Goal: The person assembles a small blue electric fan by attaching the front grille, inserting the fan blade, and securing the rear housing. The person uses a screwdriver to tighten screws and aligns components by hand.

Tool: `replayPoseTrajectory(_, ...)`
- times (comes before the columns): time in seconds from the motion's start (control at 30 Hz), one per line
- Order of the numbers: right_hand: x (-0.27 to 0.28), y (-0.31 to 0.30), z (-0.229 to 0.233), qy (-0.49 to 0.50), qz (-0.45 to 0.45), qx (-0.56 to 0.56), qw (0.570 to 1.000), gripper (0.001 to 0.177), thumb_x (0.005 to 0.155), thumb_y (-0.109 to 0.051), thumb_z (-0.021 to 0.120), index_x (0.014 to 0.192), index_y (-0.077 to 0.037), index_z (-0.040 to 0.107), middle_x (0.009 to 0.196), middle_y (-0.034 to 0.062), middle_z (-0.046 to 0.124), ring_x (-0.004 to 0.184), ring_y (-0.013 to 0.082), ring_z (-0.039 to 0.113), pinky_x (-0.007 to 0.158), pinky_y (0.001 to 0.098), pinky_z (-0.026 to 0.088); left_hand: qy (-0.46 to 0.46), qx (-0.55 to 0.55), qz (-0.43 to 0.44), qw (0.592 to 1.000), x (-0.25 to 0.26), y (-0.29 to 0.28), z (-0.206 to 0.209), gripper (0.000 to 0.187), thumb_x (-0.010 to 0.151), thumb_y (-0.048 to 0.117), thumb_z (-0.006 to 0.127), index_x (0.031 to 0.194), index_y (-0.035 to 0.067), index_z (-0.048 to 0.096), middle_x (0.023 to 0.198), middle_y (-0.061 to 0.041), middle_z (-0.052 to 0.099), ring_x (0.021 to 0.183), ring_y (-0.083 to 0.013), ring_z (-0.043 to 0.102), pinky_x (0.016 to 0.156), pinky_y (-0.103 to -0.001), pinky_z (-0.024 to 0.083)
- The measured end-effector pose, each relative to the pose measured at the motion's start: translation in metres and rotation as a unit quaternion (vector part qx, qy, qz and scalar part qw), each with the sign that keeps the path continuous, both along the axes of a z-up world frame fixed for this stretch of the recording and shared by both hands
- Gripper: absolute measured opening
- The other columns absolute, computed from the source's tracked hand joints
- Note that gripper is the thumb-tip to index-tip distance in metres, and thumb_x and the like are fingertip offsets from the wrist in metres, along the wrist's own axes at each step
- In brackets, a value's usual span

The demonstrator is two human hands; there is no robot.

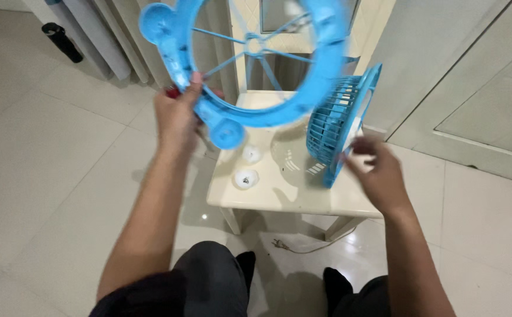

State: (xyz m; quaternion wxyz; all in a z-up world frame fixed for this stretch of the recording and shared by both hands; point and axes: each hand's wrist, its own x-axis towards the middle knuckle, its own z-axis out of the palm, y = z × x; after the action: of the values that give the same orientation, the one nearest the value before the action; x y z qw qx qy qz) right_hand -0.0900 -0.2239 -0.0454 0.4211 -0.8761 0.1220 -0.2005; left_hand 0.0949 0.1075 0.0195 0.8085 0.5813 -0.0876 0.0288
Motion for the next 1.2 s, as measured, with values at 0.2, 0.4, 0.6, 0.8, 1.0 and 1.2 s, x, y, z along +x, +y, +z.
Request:
replayPoseTrajectory(0.2, 0.020, 0.034, -0.026, 0.139, 0.030, -0.141, 0.980, 0.051, 0.080, -0.042, 0.079, 0.118, -0.009, 0.069, 0.101, 0.0174, 0.074, 0.090, 0.0361, 0.071, 0.078, 0.0451, 0.055, 0.003, 0.143, 0.047, 0.989, 0.087, 0.015, -0.038, 0.023, 0.095, 0.021, 0.078, 0.088, 0.002, 0.070, 0.072, -0.007, 0.067, 0.058, -0.0173, 0.062, 0.046, -0.032, 0.044)
replayPoseTrajectory(0.4, 0.029, 0.032, -0.056, 0.038, -0.050, -0.173, 0.983, 0.027, 0.096, -0.035, 0.073, 0.098, -0.007, 0.075, 0.083, 0.0181, 0.073, 0.074, 0.0382, 0.070, 0.066, 0.0459, 0.055, 0.052, 0.181, -0.061, 0.980, 0.146, -0.044, -0.100, 0.019, 0.091, 0.022, 0.078, 0.082, 0.006, 0.072, 0.070, -0.008, 0.074, 0.054, -0.0133, 0.070, 0.043, -0.027, 0.049)
replayPoseTrajectory(0.6, 0.027, 0.028, -0.066, -0.062, -0.026, -0.192, 0.979, 0.017, 0.092, -0.023, 0.074, 0.098, -0.008, 0.076, 0.081, 0.0177, 0.072, 0.066, 0.0371, 0.069, 0.057, 0.0441, 0.055, 0.122, 0.215, -0.121, 0.961, 0.175, -0.105, -0.143, 0.021, 0.091, 0.023, 0.076, 0.087, 0.004, 0.068, 0.068, -0.012, 0.073, 0.049, -0.0156, 0.071, 0.038, -0.031, 0.038)
replayPoseTrajectory(0.8, 0.019, 0.038, -0.072, -0.071, -0.038, -0.297, 0.951, 0.022, 0.089, -0.022, 0.076, 0.088, -0.001, 0.073, 0.078, 0.0178, 0.070, 0.061, 0.0363, 0.067, 0.053, 0.0439, 0.054, 0.174, 0.270, -0.113, 0.940, 0.205, -0.111, -0.195, 0.022, 0.084, 0.024, 0.083, 0.084, 0.005, 0.071, 0.073, -0.010, 0.072, 0.052, -0.0159, 0.063, 0.042, -0.034, 0.038)
replayPoseTrajectory(1.0, 0.021, 0.072, -0.068, -0.082, -0.047, -0.272, 0.958, 0.018, 0.093, -0.021, 0.075, 0.091, -0.003, 0.071, 0.079, 0.0168, 0.067, 0.067, 0.0363, 0.066, 0.059, 0.0455, 0.054, 0.091, 0.557, 0.016, 0.826, 0.220, -0.099, -0.225, 0.038, 0.068, 0.034, 0.089, 0.088, 0.004, 0.075, 0.089, -0.014, 0.075, 0.084, -0.0285, 0.073, 0.075, -0.041, 0.056)
replayPoseTrajectory(1.2, 0.013, 0.085, -0.050, -0.095, 0.029, -0.256, 0.961, 0.045, 0.082, -0.025, 0.080, 0.109, 0.007, 0.066, 0.096, 0.0231, 0.068, 0.079, 0.0372, 0.067, 0.062, 0.0425, 0.055, 0.112, 0.573, 0.019, 0.811, 0.200, -0.099, -0.210, 0.036, 0.079, 0.037, 0.079, 0.093, 0.004, 0.078, 0.097, -0.020, 0.077, 0.093, -0.0315, 0.076, 0.083, -0.042, 0.058)
